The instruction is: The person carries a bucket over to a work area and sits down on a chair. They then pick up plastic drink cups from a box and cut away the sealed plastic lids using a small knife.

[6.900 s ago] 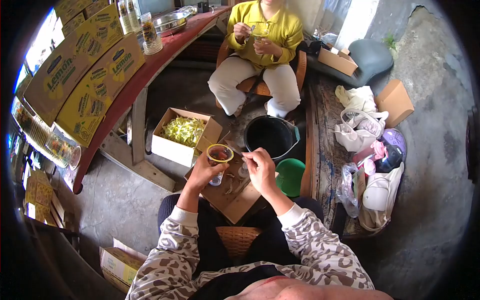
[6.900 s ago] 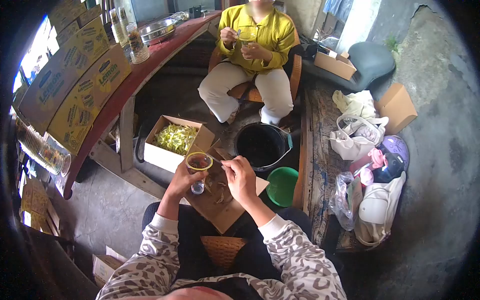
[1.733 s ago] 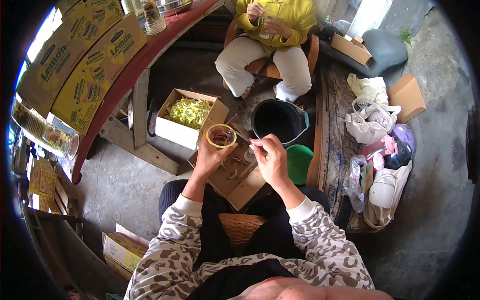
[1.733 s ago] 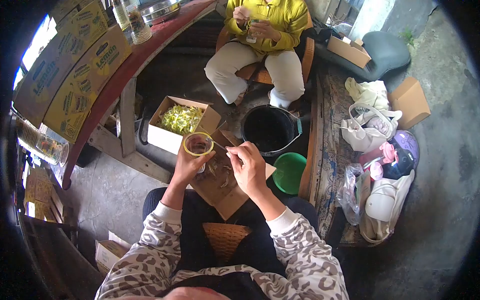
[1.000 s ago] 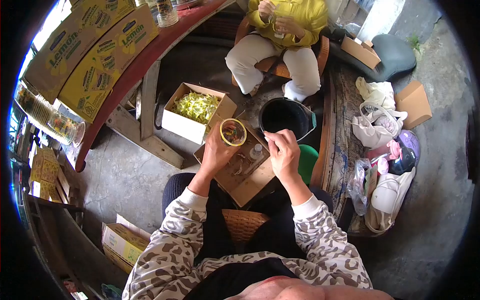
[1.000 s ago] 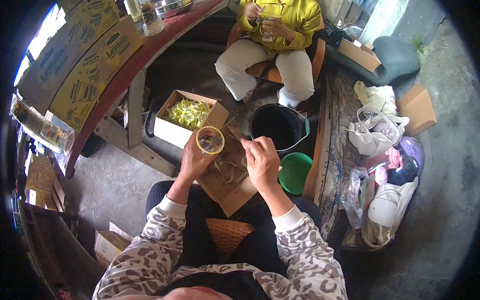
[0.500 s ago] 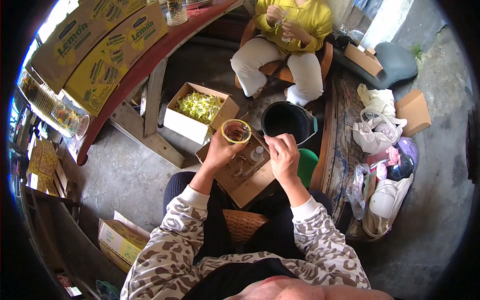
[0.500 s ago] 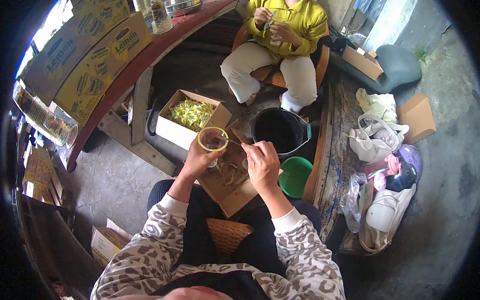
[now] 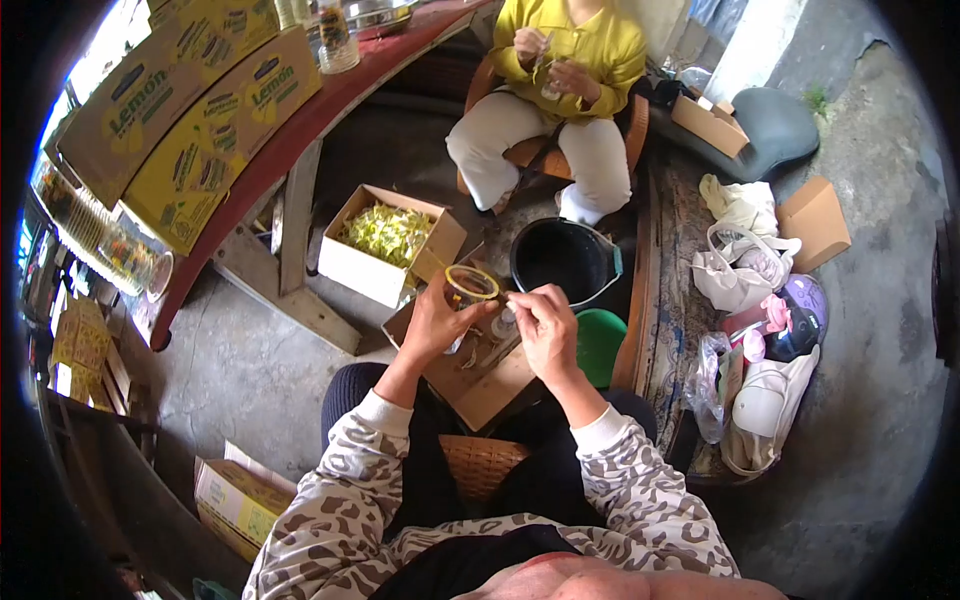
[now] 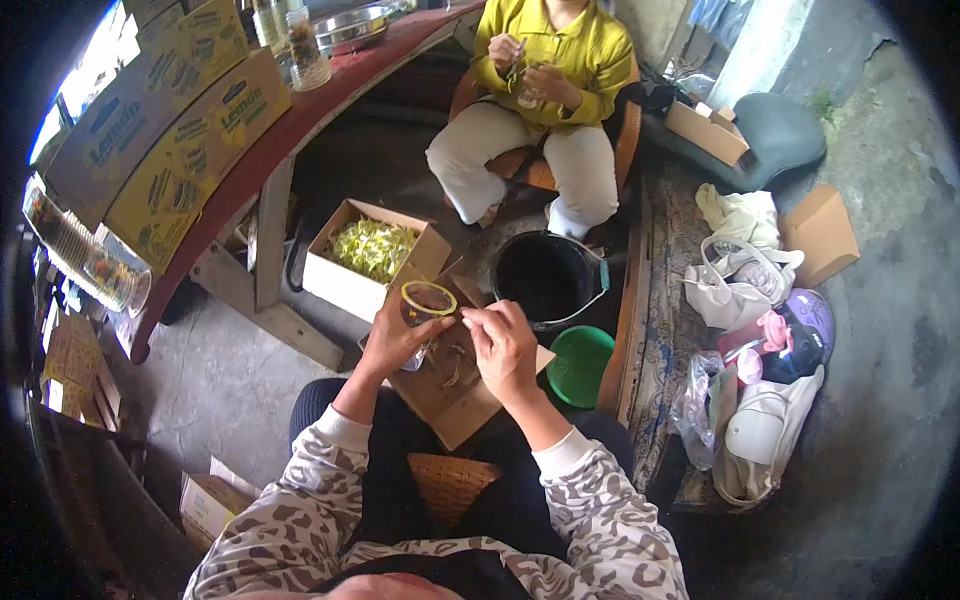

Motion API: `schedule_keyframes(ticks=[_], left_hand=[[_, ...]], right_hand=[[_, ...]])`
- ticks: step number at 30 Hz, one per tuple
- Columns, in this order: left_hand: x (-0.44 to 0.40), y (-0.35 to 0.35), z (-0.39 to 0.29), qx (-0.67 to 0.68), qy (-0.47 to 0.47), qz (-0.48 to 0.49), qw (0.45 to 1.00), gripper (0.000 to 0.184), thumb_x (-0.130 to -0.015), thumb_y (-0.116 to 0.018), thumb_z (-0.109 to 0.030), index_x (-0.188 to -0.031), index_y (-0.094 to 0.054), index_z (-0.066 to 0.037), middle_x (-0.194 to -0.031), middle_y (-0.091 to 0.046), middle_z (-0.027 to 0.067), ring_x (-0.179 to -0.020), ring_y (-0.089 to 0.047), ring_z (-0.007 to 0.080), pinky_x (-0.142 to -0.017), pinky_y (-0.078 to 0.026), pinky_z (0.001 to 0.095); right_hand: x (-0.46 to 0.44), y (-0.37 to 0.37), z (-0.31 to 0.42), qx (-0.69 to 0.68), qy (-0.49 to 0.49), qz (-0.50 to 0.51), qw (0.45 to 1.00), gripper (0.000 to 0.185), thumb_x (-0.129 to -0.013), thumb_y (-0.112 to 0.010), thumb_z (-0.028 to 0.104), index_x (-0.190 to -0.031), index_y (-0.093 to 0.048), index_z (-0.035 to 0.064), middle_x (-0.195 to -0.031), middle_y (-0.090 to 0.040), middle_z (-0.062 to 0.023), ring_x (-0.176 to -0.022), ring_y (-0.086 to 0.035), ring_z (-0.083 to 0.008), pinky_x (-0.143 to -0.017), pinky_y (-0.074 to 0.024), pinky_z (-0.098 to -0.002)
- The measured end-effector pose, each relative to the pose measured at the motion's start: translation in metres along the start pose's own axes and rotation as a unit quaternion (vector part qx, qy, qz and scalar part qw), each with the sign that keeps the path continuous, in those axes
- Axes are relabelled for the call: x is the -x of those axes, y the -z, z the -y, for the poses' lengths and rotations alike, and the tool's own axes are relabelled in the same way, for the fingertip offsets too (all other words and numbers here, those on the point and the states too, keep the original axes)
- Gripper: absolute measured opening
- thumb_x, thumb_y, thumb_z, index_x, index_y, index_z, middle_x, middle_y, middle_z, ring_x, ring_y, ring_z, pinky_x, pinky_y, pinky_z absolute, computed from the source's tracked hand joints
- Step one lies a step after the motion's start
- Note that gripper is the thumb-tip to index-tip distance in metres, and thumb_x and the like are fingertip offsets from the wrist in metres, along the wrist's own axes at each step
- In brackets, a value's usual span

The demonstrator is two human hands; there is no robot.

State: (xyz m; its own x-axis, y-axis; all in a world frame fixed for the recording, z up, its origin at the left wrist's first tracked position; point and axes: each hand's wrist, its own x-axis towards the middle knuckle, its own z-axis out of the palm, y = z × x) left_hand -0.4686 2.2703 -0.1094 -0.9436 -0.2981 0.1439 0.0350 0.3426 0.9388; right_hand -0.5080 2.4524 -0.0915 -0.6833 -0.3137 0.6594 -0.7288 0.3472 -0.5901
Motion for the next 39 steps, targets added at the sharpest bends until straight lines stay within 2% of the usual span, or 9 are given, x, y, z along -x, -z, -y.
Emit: schedule_keyframes(ticks=[4, 10, 16, 24, 26, 28, 31, 34, 39], left_hand=[[-0.001, -0.004, 0.007, 0.050, -0.039, 0.001, 0.998, 0.059, -0.078, -0.083, -0.031, -0.118, -0.054, 0.001, -0.099, -0.069, 0.0118, -0.093, -0.068, 0.0199, -0.081, -0.052, 0.0331], [0.004, -0.004, 0.008, 0.119, 0.010, 0.120, 0.986, 0.063, -0.086, -0.074, -0.020, -0.136, -0.043, 0.002, -0.122, -0.059, 0.0117, -0.115, -0.056, 0.0186, -0.099, -0.045, 0.0357], [0.006, 0.000, 0.001, 0.471, 0.142, 0.205, 0.846, 0.063, -0.097, -0.048, -0.013, -0.151, -0.021, 0.003, -0.131, -0.052, 0.0130, -0.126, -0.049, 0.0222, -0.103, -0.043, 0.0395], [0.007, -0.005, -0.002, 0.407, 0.100, 0.202, 0.885, 0.030, -0.103, -0.052, -0.021, -0.126, -0.053, -0.002, -0.128, -0.054, 0.0094, -0.117, -0.054, 0.0157, -0.093, -0.051, 0.0308], [0.005, -0.007, 0.001, 0.255, -0.062, 0.141, 0.955, 0.019, -0.099, -0.059, -0.016, -0.111, -0.062, -0.001, -0.123, -0.056, 0.0070, -0.106, -0.058, 0.0130, -0.090, -0.051, 0.0287], [0.006, -0.009, 0.000, 0.280, -0.044, 0.113, 0.952, 0.016, -0.097, -0.063, -0.016, -0.101, -0.065, -0.001, -0.106, -0.061, 0.0035, -0.092, -0.060, 0.0115, -0.083, -0.051, 0.0266], [0.011, -0.010, -0.008, 0.230, 0.009, 0.103, 0.968, 0.016, -0.093, -0.068, -0.014, -0.099, -0.065, 0.001, -0.080, -0.062, 0.0027, -0.078, -0.061, 0.0147, -0.073, -0.050, 0.0282], [0.012, -0.003, -0.023, -0.036, -0.122, 0.032, 0.991, 0.014, -0.090, -0.069, -0.011, -0.100, -0.068, -0.001, -0.086, -0.067, 0.0066, -0.078, -0.064, 0.0172, -0.070, -0.049, 0.0301], [0.011, -0.009, -0.012, -0.068, -0.182, -0.033, 0.980, 0.016, -0.086, -0.071, -0.008, -0.101, -0.071, -0.003, -0.085, -0.065, 0.0108, -0.074, -0.063, 0.0247, -0.066, -0.049, 0.0330]], right_hand=[[0.001, -0.001, -0.002, -0.198, -0.105, 0.053, 0.973, 0.012, -0.088, -0.064, -0.006, -0.097, -0.062, 0.0010, -0.095, -0.064, -0.0087, -0.078, -0.064, -0.0144, -0.066, -0.0521, -0.0273], [-0.002, 0.002, 0.000, -0.237, -0.088, 0.083, 0.964, 0.012, -0.091, -0.062, -0.005, -0.101, -0.058, 0.0002, -0.109, -0.066, -0.0103, -0.086, -0.066, -0.0150, -0.070, -0.0533, -0.0271], [0.002, 0.001, -0.023, -0.272, -0.198, 0.074, 0.939, 0.014, -0.093, -0.066, 0.006, -0.102, -0.057, 0.0014, -0.106, -0.066, -0.0045, -0.075, -0.054, -0.0069, -0.070, -0.0474, -0.0231], [-0.003, 0.008, -0.031, -0.465, -0.304, 0.040, 0.831, 0.011, -0.095, -0.064, 0.006, -0.105, -0.058, 0.0046, -0.098, -0.066, 0.0008, -0.087, -0.055, -0.0031, -0.081, -0.0460, -0.0213], [-0.005, 0.008, -0.031, -0.470, -0.323, 0.046, 0.820, 0.013, -0.094, -0.065, 0.007, -0.105, -0.059, 0.0040, -0.094, -0.065, 0.0012, -0.085, -0.055, -0.0034, -0.080, -0.0463, -0.0212], [0.000, 0.002, -0.039, -0.466, -0.335, 0.040, 0.818, 0.012, -0.093, -0.066, 0.006, -0.104, -0.061, 0.0038, -0.091, -0.064, 0.0013, -0.081, -0.055, -0.0039, -0.075, -0.0466, -0.0218], [0.004, -0.003, -0.043, -0.301, -0.312, 0.026, 0.901, 0.010, -0.089, -0.066, -0.001, -0.099, -0.063, 0.0026, -0.086, -0.062, -0.0011, -0.071, -0.056, -0.0065, -0.064, -0.0460, -0.0252], [-0.001, 0.003, -0.031, -0.120, -0.170, -0.003, 0.978, 0.013, -0.087, -0.066, -0.005, -0.098, -0.063, 0.0017, -0.086, -0.062, -0.0047, -0.067, -0.057, -0.0100, -0.061, -0.0465, -0.0263], [-0.003, 0.003, -0.016, -0.033, -0.067, -0.033, 0.997, 0.019, -0.080, -0.068, -0.008, -0.095, -0.065, 0.0039, -0.081, -0.058, -0.0072, -0.064, -0.058, -0.0189, -0.055, -0.0463, -0.0293]])
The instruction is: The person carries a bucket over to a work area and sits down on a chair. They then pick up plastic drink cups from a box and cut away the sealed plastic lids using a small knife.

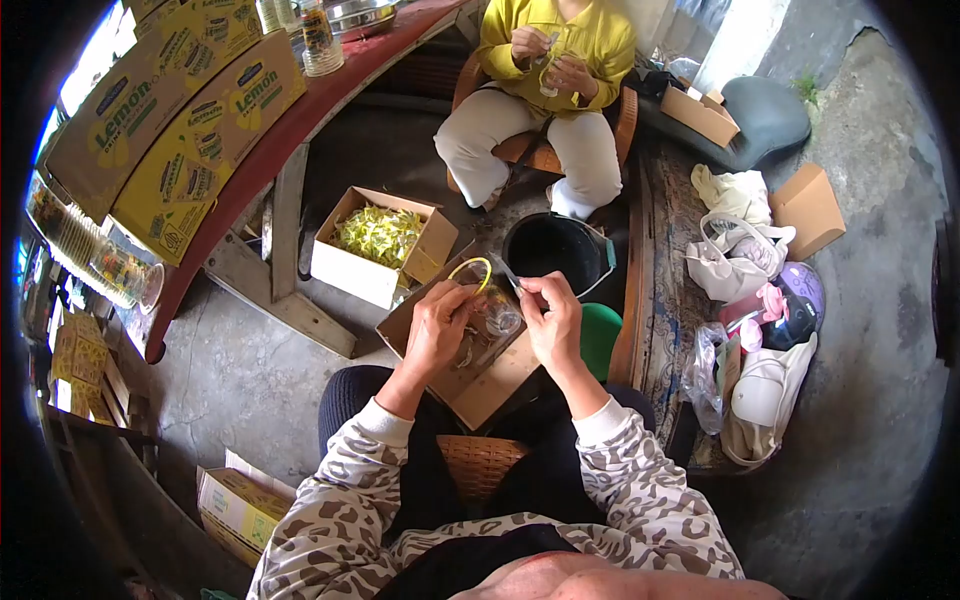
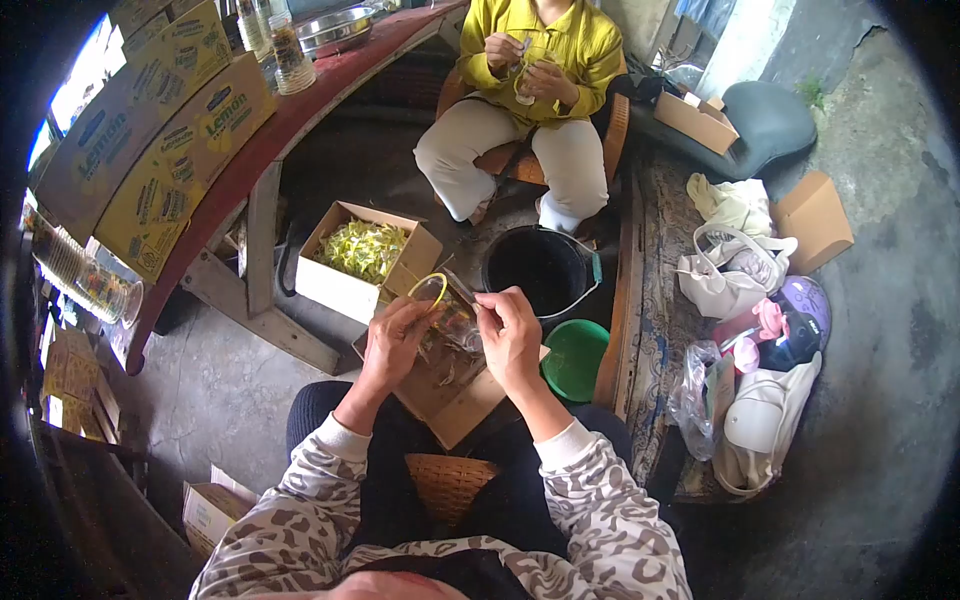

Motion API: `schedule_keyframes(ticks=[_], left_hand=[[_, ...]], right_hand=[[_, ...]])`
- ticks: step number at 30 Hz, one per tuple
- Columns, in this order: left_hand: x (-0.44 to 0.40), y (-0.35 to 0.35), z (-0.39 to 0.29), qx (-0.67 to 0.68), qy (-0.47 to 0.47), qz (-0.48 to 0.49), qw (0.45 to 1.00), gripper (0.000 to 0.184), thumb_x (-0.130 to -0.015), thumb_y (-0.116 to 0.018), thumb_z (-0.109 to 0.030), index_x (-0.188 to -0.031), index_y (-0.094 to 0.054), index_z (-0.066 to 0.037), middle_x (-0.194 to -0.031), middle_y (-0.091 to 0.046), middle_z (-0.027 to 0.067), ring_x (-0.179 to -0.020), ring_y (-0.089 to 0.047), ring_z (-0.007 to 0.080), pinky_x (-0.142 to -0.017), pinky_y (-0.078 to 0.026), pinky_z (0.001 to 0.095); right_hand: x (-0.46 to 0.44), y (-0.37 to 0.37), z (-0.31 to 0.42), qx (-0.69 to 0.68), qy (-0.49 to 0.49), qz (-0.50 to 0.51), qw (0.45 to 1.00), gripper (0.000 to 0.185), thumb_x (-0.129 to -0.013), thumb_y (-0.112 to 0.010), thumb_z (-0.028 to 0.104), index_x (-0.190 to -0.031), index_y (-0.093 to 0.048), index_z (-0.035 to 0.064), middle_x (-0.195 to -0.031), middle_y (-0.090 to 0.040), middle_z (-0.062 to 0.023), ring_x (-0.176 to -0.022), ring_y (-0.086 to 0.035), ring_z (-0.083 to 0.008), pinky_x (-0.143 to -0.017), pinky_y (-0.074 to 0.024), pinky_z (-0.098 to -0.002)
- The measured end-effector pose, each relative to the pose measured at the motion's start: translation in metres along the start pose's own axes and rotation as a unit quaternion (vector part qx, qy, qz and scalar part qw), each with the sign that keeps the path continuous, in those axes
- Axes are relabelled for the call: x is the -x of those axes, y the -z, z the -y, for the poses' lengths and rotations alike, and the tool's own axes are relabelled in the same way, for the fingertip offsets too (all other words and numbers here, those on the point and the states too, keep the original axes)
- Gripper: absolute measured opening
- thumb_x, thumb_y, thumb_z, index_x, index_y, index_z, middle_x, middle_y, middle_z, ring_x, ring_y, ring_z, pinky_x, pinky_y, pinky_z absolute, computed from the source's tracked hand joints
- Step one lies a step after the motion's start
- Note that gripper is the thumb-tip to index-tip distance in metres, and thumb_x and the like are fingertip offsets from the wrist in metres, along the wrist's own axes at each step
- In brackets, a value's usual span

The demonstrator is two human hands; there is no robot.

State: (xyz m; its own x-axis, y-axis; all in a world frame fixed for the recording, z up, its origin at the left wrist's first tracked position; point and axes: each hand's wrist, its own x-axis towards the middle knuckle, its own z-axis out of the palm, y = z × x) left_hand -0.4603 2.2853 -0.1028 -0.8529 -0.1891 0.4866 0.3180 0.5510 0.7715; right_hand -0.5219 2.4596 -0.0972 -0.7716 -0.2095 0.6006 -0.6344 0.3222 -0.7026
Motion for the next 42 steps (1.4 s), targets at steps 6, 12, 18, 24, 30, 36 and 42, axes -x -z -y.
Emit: schedule_keyframes(ticks=[6, 12, 18, 24, 30, 36, 42], left_hand=[[0.002, -0.001, -0.001, -0.024, 0.019, 0.000, 1.000, 0.018, -0.084, -0.068, -0.002, -0.102, -0.070, 0.001, -0.086, -0.064, 0.0132, -0.079, -0.064, 0.0309, -0.070, -0.051, 0.0372], [0.003, -0.001, -0.003, -0.055, 0.014, 0.002, 0.998, 0.018, -0.084, -0.067, -0.001, -0.102, -0.070, 0.002, -0.088, -0.066, 0.0127, -0.079, -0.067, 0.0281, -0.068, -0.052, 0.0350], [0.004, -0.003, -0.008, -0.077, -0.019, -0.009, 0.997, 0.018, -0.084, -0.067, -0.001, -0.102, -0.071, 0.000, -0.086, -0.066, 0.0130, -0.078, -0.066, 0.0309, -0.068, -0.052, 0.0373], [0.007, -0.008, -0.006, -0.073, -0.039, -0.011, 0.996, 0.017, -0.083, -0.068, -0.001, -0.099, -0.071, -0.001, -0.084, -0.065, 0.0130, -0.078, -0.065, 0.0315, -0.068, -0.052, 0.0382], [0.013, -0.015, -0.008, -0.061, -0.052, 0.030, 0.996, 0.016, -0.081, -0.069, -0.001, -0.097, -0.070, 0.000, -0.083, -0.065, 0.0147, -0.075, -0.064, 0.0333, -0.067, -0.051, 0.0391], [0.008, -0.013, -0.003, -0.053, -0.008, 0.018, 0.998, 0.018, -0.081, -0.071, -0.006, -0.097, -0.069, 0.001, -0.086, -0.066, 0.0168, -0.077, -0.065, 0.0334, -0.066, -0.052, 0.0383], [0.008, -0.011, -0.001, -0.017, 0.018, 0.006, 1.000, 0.013, -0.084, -0.066, -0.003, -0.095, -0.069, 0.002, -0.081, -0.064, 0.0180, -0.075, -0.063, 0.0370, -0.066, -0.050, 0.0419]], right_hand=[[0.005, -0.004, 0.008, 0.063, 0.060, 0.006, 0.996, 0.021, -0.076, -0.071, -0.006, -0.092, -0.067, 0.0072, -0.080, -0.057, -0.0062, -0.067, -0.059, -0.0228, -0.056, -0.0491, -0.0332], [0.007, -0.005, 0.009, 0.124, 0.118, 0.005, 0.985, 0.026, -0.072, -0.073, -0.005, -0.094, -0.068, 0.0074, -0.078, -0.056, -0.0054, -0.072, -0.060, -0.0229, -0.060, -0.0506, -0.0353], [0.012, -0.009, 0.010, 0.161, 0.130, 0.020, 0.978, 0.029, -0.071, -0.073, -0.004, -0.098, -0.067, 0.0053, -0.080, -0.055, -0.0058, -0.074, -0.058, -0.0237, -0.064, -0.0498, -0.0355], [0.017, -0.015, 0.009, 0.179, 0.108, 0.026, 0.977, 0.029, -0.071, -0.073, -0.002, -0.099, -0.067, 0.0046, -0.081, -0.055, -0.0072, -0.076, -0.058, -0.0252, -0.065, -0.0492, -0.0369], [0.011, -0.012, 0.002, 0.139, 0.039, 0.031, 0.989, 0.017, -0.078, -0.070, -0.001, -0.094, -0.068, 0.0047, -0.080, -0.057, -0.0090, -0.076, -0.060, -0.0283, -0.065, -0.0492, -0.0392], [0.014, -0.011, 0.007, 0.125, 0.036, 0.038, 0.991, 0.017, -0.077, -0.071, -0.001, -0.092, -0.068, 0.0061, -0.079, -0.057, -0.0070, -0.075, -0.061, -0.0261, -0.064, -0.0511, -0.0374], [0.017, -0.016, 0.005, 0.116, 0.061, 0.054, 0.990, 0.019, -0.075, -0.071, 0.000, -0.093, -0.068, 0.0067, -0.080, -0.057, -0.0070, -0.075, -0.061, -0.0260, -0.064, -0.0511, -0.0375]])
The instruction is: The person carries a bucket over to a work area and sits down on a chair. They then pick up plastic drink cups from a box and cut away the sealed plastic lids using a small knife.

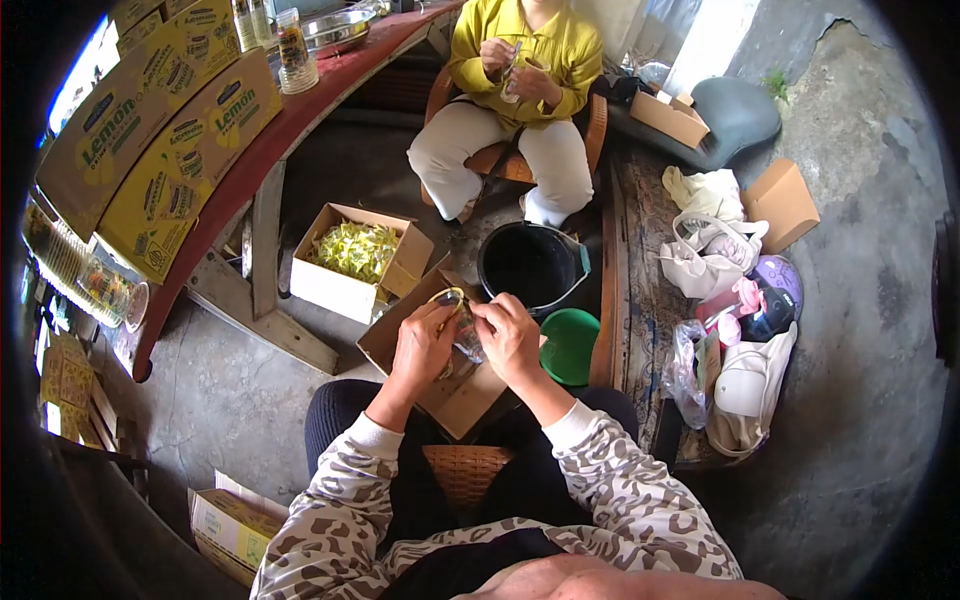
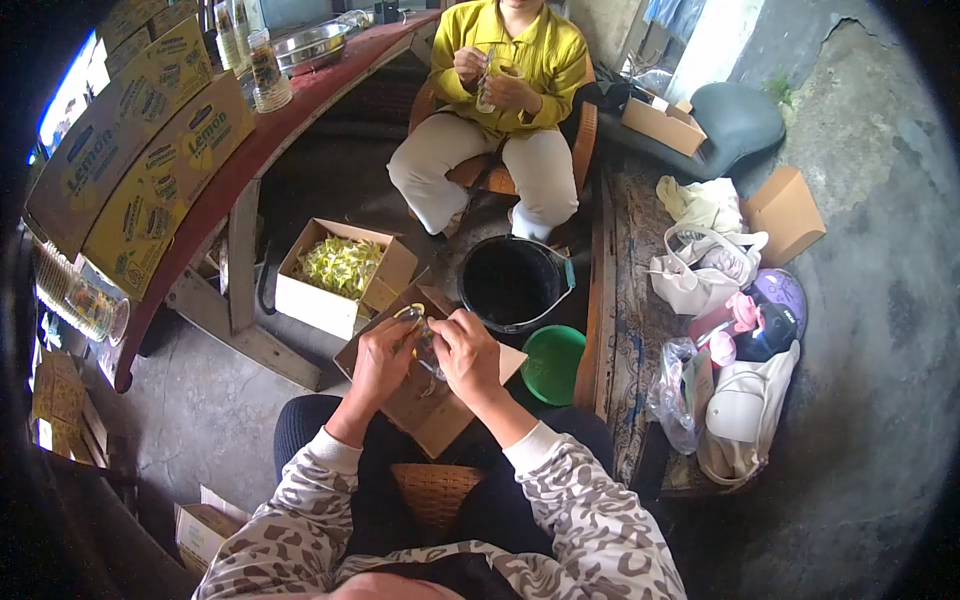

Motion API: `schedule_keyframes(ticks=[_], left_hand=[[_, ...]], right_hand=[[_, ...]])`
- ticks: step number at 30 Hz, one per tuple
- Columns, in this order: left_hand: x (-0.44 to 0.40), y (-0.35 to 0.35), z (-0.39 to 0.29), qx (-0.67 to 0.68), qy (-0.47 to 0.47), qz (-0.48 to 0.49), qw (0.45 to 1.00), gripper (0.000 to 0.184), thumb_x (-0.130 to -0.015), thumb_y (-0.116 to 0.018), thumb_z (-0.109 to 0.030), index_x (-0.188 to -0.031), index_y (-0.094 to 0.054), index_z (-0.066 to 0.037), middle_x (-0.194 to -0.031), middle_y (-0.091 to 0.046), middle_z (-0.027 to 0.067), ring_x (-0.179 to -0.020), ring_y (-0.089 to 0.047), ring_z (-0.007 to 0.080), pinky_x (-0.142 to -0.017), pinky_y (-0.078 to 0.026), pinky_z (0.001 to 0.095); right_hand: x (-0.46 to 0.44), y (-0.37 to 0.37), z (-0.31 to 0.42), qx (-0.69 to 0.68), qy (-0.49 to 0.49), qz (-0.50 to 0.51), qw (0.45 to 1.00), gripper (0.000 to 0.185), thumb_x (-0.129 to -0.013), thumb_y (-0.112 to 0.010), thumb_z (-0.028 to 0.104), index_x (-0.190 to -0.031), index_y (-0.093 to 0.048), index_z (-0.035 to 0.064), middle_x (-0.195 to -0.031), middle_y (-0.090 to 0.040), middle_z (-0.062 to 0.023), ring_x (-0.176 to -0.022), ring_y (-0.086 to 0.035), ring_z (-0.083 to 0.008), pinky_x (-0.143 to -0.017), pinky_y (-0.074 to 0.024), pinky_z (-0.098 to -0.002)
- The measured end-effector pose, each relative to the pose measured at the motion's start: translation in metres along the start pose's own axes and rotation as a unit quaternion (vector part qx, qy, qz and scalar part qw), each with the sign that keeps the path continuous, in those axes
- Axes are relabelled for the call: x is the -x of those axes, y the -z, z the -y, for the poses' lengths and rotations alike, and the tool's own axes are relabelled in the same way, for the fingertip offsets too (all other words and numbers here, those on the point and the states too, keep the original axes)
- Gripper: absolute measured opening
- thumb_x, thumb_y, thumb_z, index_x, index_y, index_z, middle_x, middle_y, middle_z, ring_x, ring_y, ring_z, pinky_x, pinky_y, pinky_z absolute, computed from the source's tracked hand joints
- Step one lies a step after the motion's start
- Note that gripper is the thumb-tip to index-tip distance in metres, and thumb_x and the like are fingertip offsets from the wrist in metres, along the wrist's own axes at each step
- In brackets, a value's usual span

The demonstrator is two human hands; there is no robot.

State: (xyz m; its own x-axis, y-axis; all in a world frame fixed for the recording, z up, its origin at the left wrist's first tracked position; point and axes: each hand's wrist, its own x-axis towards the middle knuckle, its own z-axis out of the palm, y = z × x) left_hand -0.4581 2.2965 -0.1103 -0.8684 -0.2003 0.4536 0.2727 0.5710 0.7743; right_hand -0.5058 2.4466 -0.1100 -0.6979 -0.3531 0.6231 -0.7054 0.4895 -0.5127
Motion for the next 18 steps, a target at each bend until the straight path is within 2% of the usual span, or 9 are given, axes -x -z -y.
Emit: schedule_keyframes(ticks=[1, 3, 7, 9, 11, 12, 14, 18], left_hand=[[0.000, 0.000, 0.000, -0.001, 0.004, 0.001, 1.000, 0.013, -0.084, -0.066, -0.003, -0.095, -0.069, 0.002, -0.081, -0.064, 0.0180, -0.075, -0.063, 0.0370, -0.066, -0.050, 0.0419], [0.000, 0.000, 0.002, -0.021, 0.016, 0.015, 1.000, 0.017, -0.086, -0.067, -0.005, -0.101, -0.070, 0.001, -0.083, -0.065, 0.0165, -0.069, -0.065, 0.0314, -0.061, -0.049, 0.0369], [0.001, -0.001, 0.001, -0.025, 0.023, 0.003, 0.999, 0.017, -0.088, -0.068, -0.009, -0.101, -0.070, 0.001, -0.079, -0.063, 0.0163, -0.064, -0.061, 0.0297, -0.059, -0.047, 0.0374], [0.001, 0.000, 0.000, -0.018, 0.024, -0.004, 1.000, 0.017, -0.087, -0.068, -0.009, -0.101, -0.070, 0.001, -0.078, -0.062, 0.0161, -0.063, -0.060, 0.0302, -0.059, -0.046, 0.0375], [-0.001, 0.003, -0.004, -0.039, 0.037, 0.008, 0.998, 0.014, -0.087, -0.066, -0.007, -0.097, -0.069, 0.002, -0.079, -0.063, 0.0169, -0.071, -0.063, 0.0376, -0.062, -0.050, 0.0419], [-0.001, 0.002, -0.002, -0.040, 0.038, 0.008, 0.998, 0.014, -0.087, -0.066, -0.007, -0.097, -0.069, 0.002, -0.079, -0.063, 0.0169, -0.071, -0.063, 0.0376, -0.062, -0.050, 0.0419], [0.000, 0.001, 0.002, -0.038, 0.029, 0.000, 0.999, 0.015, -0.087, -0.067, -0.007, -0.100, -0.071, 0.000, -0.080, -0.063, 0.0169, -0.067, -0.064, 0.0322, -0.061, -0.048, 0.0377], [0.000, 0.003, 0.000, -0.046, 0.027, -0.004, 0.999, 0.015, -0.086, -0.067, -0.006, -0.099, -0.071, 0.001, -0.082, -0.065, 0.0176, -0.071, -0.066, 0.0341, -0.062, -0.049, 0.0385]], right_hand=[[-0.001, 0.000, -0.001, -0.002, -0.002, 0.003, 1.000, 0.019, -0.075, -0.071, 0.000, -0.093, -0.068, 0.0067, -0.080, -0.057, -0.0070, -0.075, -0.061, -0.0260, -0.064, -0.0511, -0.0375], [-0.002, 0.002, -0.001, -0.003, -0.004, -0.013, 1.000, 0.018, -0.075, -0.071, -0.001, -0.091, -0.067, 0.0066, -0.079, -0.057, -0.0076, -0.074, -0.061, -0.0266, -0.063, -0.0509, -0.0379], [-0.005, 0.004, -0.006, -0.007, -0.024, -0.030, 0.999, 0.017, -0.075, -0.072, -0.002, -0.088, -0.066, 0.0061, -0.078, -0.057, -0.0076, -0.073, -0.060, -0.0270, -0.062, -0.0503, -0.0378], [-0.005, 0.005, -0.004, -0.003, -0.017, -0.028, 0.999, 0.017, -0.074, -0.072, -0.002, -0.088, -0.066, 0.0061, -0.078, -0.057, -0.0070, -0.072, -0.060, -0.0260, -0.062, -0.0501, -0.0374], [-0.005, 0.006, 0.001, 0.013, 0.006, -0.028, 0.999, 0.017, -0.075, -0.072, -0.001, -0.090, -0.067, 0.0064, -0.078, -0.056, -0.0061, -0.072, -0.060, -0.0248, -0.062, -0.0499, -0.0374], [-0.004, 0.006, 0.003, 0.011, 0.011, -0.018, 1.000, 0.018, -0.075, -0.072, 0.000, -0.092, -0.069, 0.0066, -0.078, -0.056, -0.0058, -0.072, -0.060, -0.0239, -0.063, -0.0499, -0.0368], [-0.001, 0.004, 0.004, 0.016, 0.024, -0.010, 1.000, 0.019, -0.075, -0.072, 0.000, -0.093, -0.069, 0.0064, -0.078, -0.056, -0.0058, -0.073, -0.059, -0.0238, -0.063, -0.0498, -0.0364], [0.001, 0.003, 0.008, 0.024, 0.044, 0.008, 0.999, 0.021, -0.075, -0.071, 0.000, -0.095, -0.069, 0.0046, -0.079, -0.056, -0.0061, -0.075, -0.060, -0.0238, -0.065, -0.0496, -0.0362]])
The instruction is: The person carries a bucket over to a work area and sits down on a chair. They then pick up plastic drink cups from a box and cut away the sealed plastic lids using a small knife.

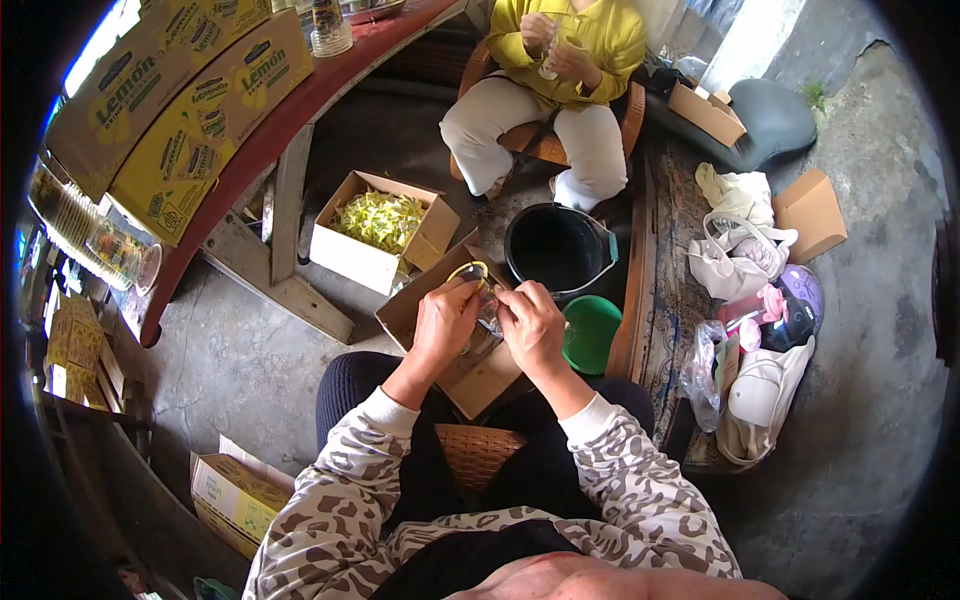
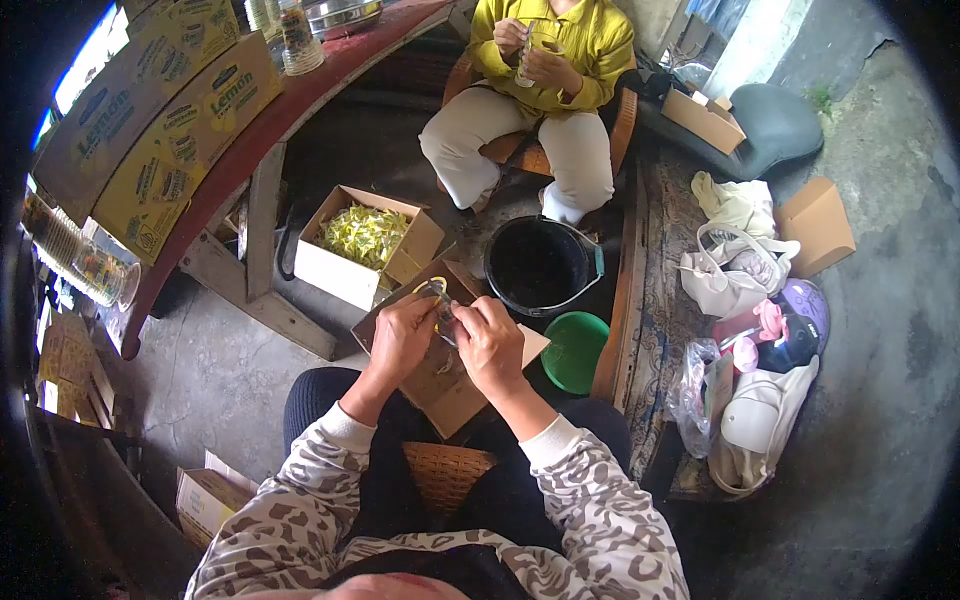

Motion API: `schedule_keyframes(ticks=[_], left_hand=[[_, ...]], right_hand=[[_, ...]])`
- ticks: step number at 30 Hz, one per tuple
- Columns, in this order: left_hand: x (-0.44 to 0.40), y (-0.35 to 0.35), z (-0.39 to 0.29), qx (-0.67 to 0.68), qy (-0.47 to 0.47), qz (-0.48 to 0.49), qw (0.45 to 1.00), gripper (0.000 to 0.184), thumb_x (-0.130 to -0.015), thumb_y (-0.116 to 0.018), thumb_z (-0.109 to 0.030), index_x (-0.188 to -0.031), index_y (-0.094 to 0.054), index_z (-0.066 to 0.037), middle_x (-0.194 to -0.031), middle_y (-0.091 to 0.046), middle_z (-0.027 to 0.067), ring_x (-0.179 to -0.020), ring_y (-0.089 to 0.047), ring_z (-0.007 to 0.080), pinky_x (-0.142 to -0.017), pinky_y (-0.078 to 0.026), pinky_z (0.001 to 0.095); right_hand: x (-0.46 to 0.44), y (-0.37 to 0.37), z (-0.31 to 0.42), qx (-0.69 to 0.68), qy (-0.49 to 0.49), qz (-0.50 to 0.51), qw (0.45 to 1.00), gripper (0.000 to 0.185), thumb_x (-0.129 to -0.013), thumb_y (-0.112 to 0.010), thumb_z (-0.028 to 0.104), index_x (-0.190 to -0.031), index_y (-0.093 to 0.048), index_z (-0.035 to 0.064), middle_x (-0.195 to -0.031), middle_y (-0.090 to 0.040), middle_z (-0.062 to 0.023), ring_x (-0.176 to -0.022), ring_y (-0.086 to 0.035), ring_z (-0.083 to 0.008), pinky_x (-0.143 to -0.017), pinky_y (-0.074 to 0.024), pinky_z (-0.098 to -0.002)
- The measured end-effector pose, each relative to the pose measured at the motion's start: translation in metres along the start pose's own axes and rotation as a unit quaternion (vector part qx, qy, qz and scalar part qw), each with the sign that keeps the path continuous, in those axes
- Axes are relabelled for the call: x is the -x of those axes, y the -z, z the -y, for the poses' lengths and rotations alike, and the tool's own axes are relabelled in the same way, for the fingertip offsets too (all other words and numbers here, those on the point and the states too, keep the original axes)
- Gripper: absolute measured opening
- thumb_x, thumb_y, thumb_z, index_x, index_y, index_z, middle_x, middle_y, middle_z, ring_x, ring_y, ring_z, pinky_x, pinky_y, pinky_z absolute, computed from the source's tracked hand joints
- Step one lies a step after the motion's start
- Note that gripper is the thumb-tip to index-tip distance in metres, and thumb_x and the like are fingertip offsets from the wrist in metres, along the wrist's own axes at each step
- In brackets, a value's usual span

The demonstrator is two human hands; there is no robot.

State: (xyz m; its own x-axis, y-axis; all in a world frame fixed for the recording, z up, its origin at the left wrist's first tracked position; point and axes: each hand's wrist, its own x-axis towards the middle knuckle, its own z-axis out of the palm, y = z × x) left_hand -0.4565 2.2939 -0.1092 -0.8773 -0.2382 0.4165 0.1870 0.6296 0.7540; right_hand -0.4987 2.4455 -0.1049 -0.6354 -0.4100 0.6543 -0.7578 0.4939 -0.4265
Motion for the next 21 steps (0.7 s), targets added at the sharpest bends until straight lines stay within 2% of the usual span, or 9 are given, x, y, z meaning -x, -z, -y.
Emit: schedule_keyframes(ticks=[8, 15, 18, 20, 21], left_hand=[[0.001, -0.008, 0.001, -0.021, 0.002, 0.005, 1.000, 0.015, -0.085, -0.066, -0.006, -0.097, -0.070, 0.001, -0.084, -0.066, 0.0182, -0.075, -0.065, 0.0381, -0.065, -0.051, 0.0423], [0.003, -0.008, 0.009, -0.036, 0.013, 0.010, 0.999, 0.014, -0.086, -0.065, -0.008, -0.097, -0.071, 0.000, -0.083, -0.066, 0.0175, -0.076, -0.065, 0.0382, -0.066, -0.051, 0.0429], [0.006, -0.010, 0.010, -0.036, 0.013, 0.004, 0.999, 0.014, -0.086, -0.066, -0.008, -0.097, -0.071, -0.001, -0.082, -0.065, 0.0170, -0.076, -0.065, 0.0373, -0.066, -0.052, 0.0428], [0.011, -0.014, 0.003, -0.043, -0.014, 0.026, 0.999, 0.014, -0.085, -0.067, -0.008, -0.097, -0.072, -0.001, -0.081, -0.065, 0.0168, -0.075, -0.066, 0.0365, -0.066, -0.051, 0.0423], [0.011, -0.014, 0.000, -0.043, -0.016, 0.028, 0.999, 0.014, -0.085, -0.067, -0.008, -0.097, -0.072, -0.001, -0.081, -0.065, 0.0168, -0.075, -0.066, 0.0365, -0.066, -0.051, 0.0423]], right_hand=[[0.002, -0.008, -0.001, 0.039, 0.014, 0.011, 0.999, 0.026, -0.074, -0.071, -0.001, -0.099, -0.068, 0.0025, -0.082, -0.055, -0.0078, -0.078, -0.059, -0.0257, -0.066, -0.0497, -0.0368], [0.005, -0.024, 0.000, 0.040, -0.002, 0.010, 0.999, 0.027, -0.074, -0.068, -0.003, -0.100, -0.066, 0.0013, -0.084, -0.055, -0.0093, -0.080, -0.059, -0.0281, -0.067, -0.0500, -0.0385], [0.008, -0.032, -0.009, 0.039, -0.016, 0.009, 0.999, 0.026, -0.074, -0.067, -0.003, -0.099, -0.066, 0.0033, -0.084, -0.055, -0.0103, -0.081, -0.059, -0.0296, -0.068, -0.0498, -0.0402], [0.006, -0.033, -0.022, 0.072, -0.076, 0.039, 0.994, 0.023, -0.075, -0.066, -0.002, -0.097, -0.066, 0.0056, -0.084, -0.056, -0.0113, -0.082, -0.060, -0.0305, -0.068, -0.0494, -0.0414], [0.004, -0.032, -0.027, 0.050, -0.089, 0.016, 0.995, 0.017, -0.076, -0.066, -0.001, -0.092, -0.066, 0.0062, -0.083, -0.057, -0.0117, -0.081, -0.060, -0.0310, -0.067, -0.0491, -0.0416]])
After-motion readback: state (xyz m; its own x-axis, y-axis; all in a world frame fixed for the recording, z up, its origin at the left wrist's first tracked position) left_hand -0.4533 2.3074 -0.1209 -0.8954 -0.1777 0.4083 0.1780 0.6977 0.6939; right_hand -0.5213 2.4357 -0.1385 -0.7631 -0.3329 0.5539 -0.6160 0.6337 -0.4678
